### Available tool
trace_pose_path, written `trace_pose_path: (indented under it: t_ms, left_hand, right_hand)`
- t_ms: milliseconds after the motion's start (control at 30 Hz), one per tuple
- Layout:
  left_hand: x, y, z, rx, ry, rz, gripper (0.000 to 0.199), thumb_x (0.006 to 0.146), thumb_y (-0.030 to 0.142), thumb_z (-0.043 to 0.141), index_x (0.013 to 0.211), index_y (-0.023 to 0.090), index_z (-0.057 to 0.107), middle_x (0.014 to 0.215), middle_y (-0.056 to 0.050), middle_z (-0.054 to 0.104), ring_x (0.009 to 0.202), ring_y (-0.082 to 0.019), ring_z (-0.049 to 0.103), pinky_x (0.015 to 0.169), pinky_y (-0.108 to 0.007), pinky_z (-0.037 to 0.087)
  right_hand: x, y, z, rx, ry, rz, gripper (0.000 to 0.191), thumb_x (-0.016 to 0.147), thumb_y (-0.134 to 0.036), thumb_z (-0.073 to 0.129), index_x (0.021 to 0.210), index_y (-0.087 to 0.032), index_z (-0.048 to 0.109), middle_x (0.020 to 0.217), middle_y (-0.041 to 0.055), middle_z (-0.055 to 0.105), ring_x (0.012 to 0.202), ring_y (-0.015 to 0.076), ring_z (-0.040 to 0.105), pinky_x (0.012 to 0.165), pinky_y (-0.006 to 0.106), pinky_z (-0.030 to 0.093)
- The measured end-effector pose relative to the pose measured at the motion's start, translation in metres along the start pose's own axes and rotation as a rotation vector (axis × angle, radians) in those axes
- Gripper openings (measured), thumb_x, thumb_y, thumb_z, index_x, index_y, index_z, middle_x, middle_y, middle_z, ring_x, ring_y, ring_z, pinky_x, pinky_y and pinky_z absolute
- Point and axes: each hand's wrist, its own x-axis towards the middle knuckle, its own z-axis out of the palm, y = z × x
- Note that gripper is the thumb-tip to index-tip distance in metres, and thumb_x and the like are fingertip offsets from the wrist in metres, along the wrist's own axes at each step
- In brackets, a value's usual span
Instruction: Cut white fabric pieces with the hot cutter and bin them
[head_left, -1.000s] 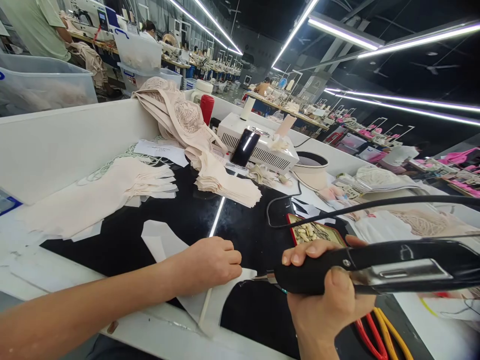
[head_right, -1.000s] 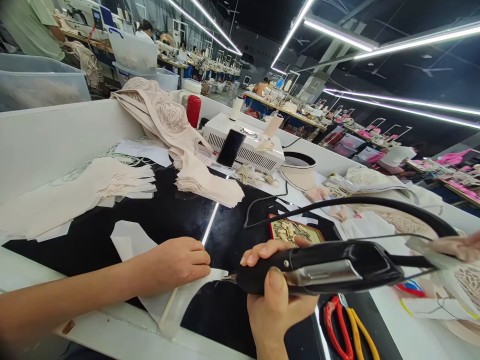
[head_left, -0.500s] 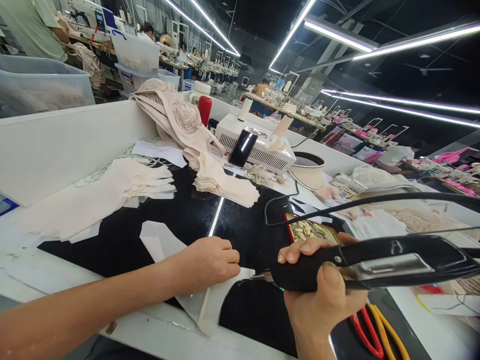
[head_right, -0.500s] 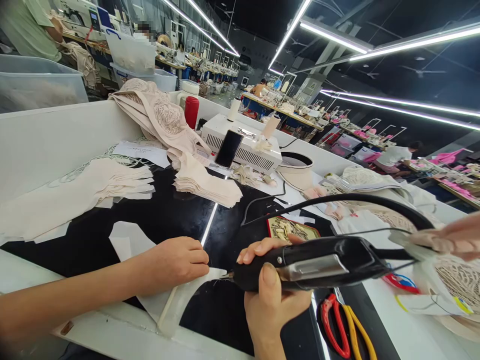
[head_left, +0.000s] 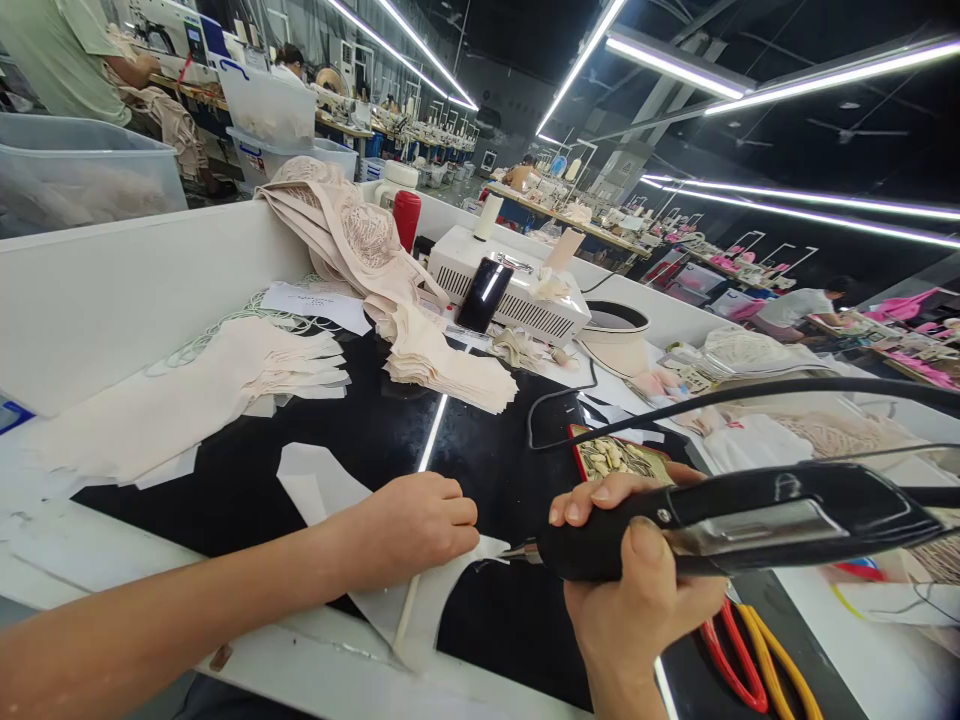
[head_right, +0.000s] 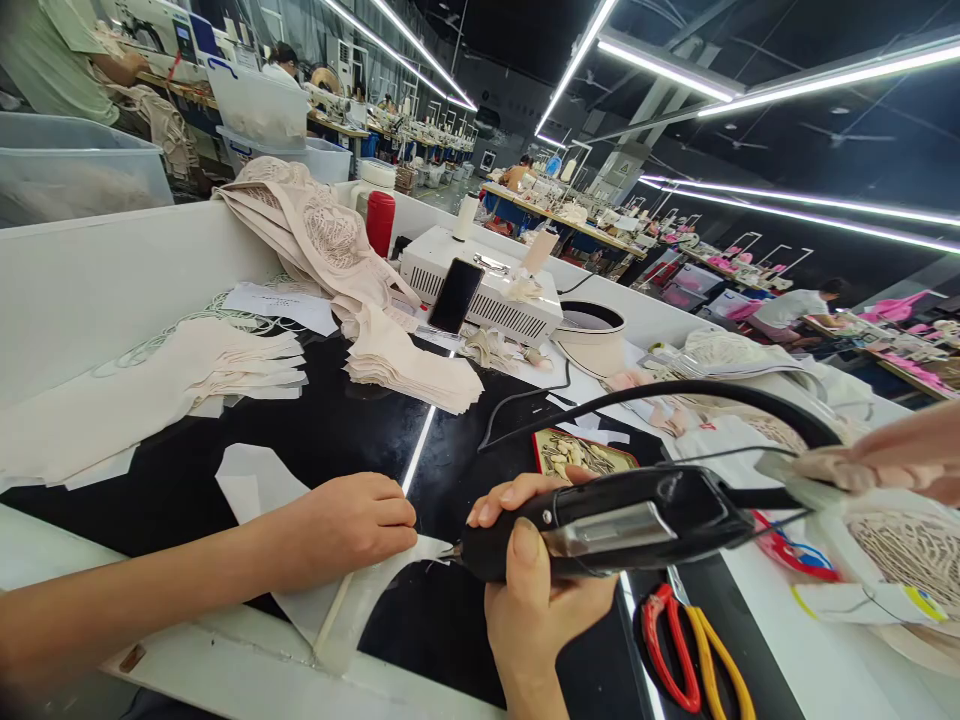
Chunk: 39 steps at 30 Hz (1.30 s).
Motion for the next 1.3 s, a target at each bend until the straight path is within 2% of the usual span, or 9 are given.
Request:
trace_pose_path:
  t_ms: [100, 233, 400, 533, 733, 900, 1033, 1200, 1300]
  left_hand:
    - [0.002, 0.003, -0.004, -0.001, -0.009, -0.038, 0.020, 0.096, -0.002, 0.058, 0.087, 0.016, 0.063, 0.089, -0.002, 0.065, 0.084, -0.018, 0.060, 0.084, -0.031, 0.051]
    - [0.001, 0.018, -0.013, -0.083, -0.034, -0.223, 0.018, 0.097, 0.001, 0.058, 0.092, 0.018, 0.062, 0.094, -0.003, 0.065, 0.088, -0.018, 0.061, 0.081, -0.030, 0.051]
    - [-0.015, 0.043, -0.021, -0.141, -0.094, -0.337, 0.020, 0.097, 0.000, 0.053, 0.094, 0.019, 0.059, 0.092, -0.001, 0.061, 0.081, -0.018, 0.059, 0.078, -0.030, 0.052]
    - [-0.027, 0.054, -0.027, -0.173, -0.086, -0.402, 0.024, 0.099, 0.000, 0.047, 0.096, 0.021, 0.059, 0.091, -0.001, 0.060, 0.080, -0.017, 0.060, 0.077, -0.028, 0.053]
    - [-0.031, 0.063, -0.029, -0.162, -0.090, -0.382, 0.019, 0.104, 0.007, 0.049, 0.099, 0.021, 0.060, 0.094, -0.001, 0.064, 0.087, -0.017, 0.064, 0.081, -0.028, 0.056]
    - [-0.031, 0.066, -0.014, -0.123, -0.037, -0.331, 0.011, 0.103, 0.012, 0.054, 0.105, 0.019, 0.062, 0.102, -0.003, 0.068, 0.093, -0.020, 0.067, 0.077, -0.030, 0.059]
    - [-0.031, 0.066, -0.001, 0.008, 0.001, -0.292, 0.014, 0.104, 0.010, 0.050, 0.106, 0.017, 0.063, 0.097, -0.005, 0.068, 0.088, -0.022, 0.068, 0.072, -0.032, 0.060]
    - [-0.032, 0.064, 0.001, 0.147, -0.079, -0.282, 0.021, 0.102, 0.005, 0.043, 0.103, 0.015, 0.062, 0.098, -0.007, 0.068, 0.090, -0.025, 0.069, 0.075, -0.038, 0.061]
    - [-0.031, 0.062, -0.002, 0.165, -0.070, -0.313, 0.023, 0.103, 0.004, 0.042, 0.108, 0.015, 0.061, 0.101, -0.008, 0.068, 0.092, -0.024, 0.070, 0.079, -0.037, 0.061]
  right_hand:
    - [-0.002, 0.000, -0.001, -0.006, -0.002, 0.001, 0.037, 0.084, -0.027, 0.079, 0.116, -0.025, 0.061, 0.076, -0.0053, 0.066, 0.057, 0.0143, 0.062, 0.051, 0.031, 0.058]
    - [-0.007, -0.003, -0.005, -0.019, -0.033, 0.028, 0.036, 0.085, -0.024, 0.078, 0.116, -0.026, 0.061, 0.079, -0.0048, 0.068, 0.060, 0.0146, 0.065, 0.053, 0.032, 0.059]
    - [-0.007, -0.007, -0.010, 0.001, -0.058, 0.020, 0.038, 0.087, -0.027, 0.078, 0.121, -0.027, 0.062, 0.081, -0.0038, 0.068, 0.060, 0.0148, 0.065, 0.053, 0.032, 0.059]
    - [-0.001, -0.003, -0.011, 0.026, -0.053, 0.017, 0.038, 0.088, -0.028, 0.080, 0.121, -0.027, 0.062, 0.082, -0.0039, 0.068, 0.060, 0.0146, 0.065, 0.055, 0.033, 0.059]
    - [0.002, 0.006, -0.010, 0.023, -0.069, 0.058, 0.041, 0.087, -0.031, 0.082, 0.121, -0.026, 0.060, 0.083, -0.0032, 0.069, 0.060, 0.0147, 0.066, 0.055, 0.032, 0.057]
    - [-0.001, 0.004, -0.011, 0.052, -0.074, 0.046, 0.040, 0.087, -0.028, 0.081, 0.121, -0.026, 0.060, 0.084, -0.0026, 0.069, 0.061, 0.0151, 0.066, 0.055, 0.032, 0.058]
    - [-0.003, 0.003, -0.012, 0.050, -0.080, 0.046, 0.040, 0.088, -0.025, 0.081, 0.123, -0.026, 0.060, 0.084, -0.0023, 0.069, 0.061, 0.0154, 0.066, 0.055, 0.033, 0.058]
    - [-0.007, 0.001, -0.013, 0.053, -0.089, 0.023, 0.042, 0.088, -0.022, 0.079, 0.125, -0.026, 0.060, 0.084, -0.0019, 0.070, 0.061, 0.0157, 0.067, 0.055, 0.033, 0.059]
    - [-0.009, 0.000, -0.014, 0.049, -0.091, 0.025, 0.042, 0.088, -0.023, 0.079, 0.125, -0.026, 0.059, 0.085, -0.0018, 0.069, 0.062, 0.0161, 0.067, 0.054, 0.032, 0.058]
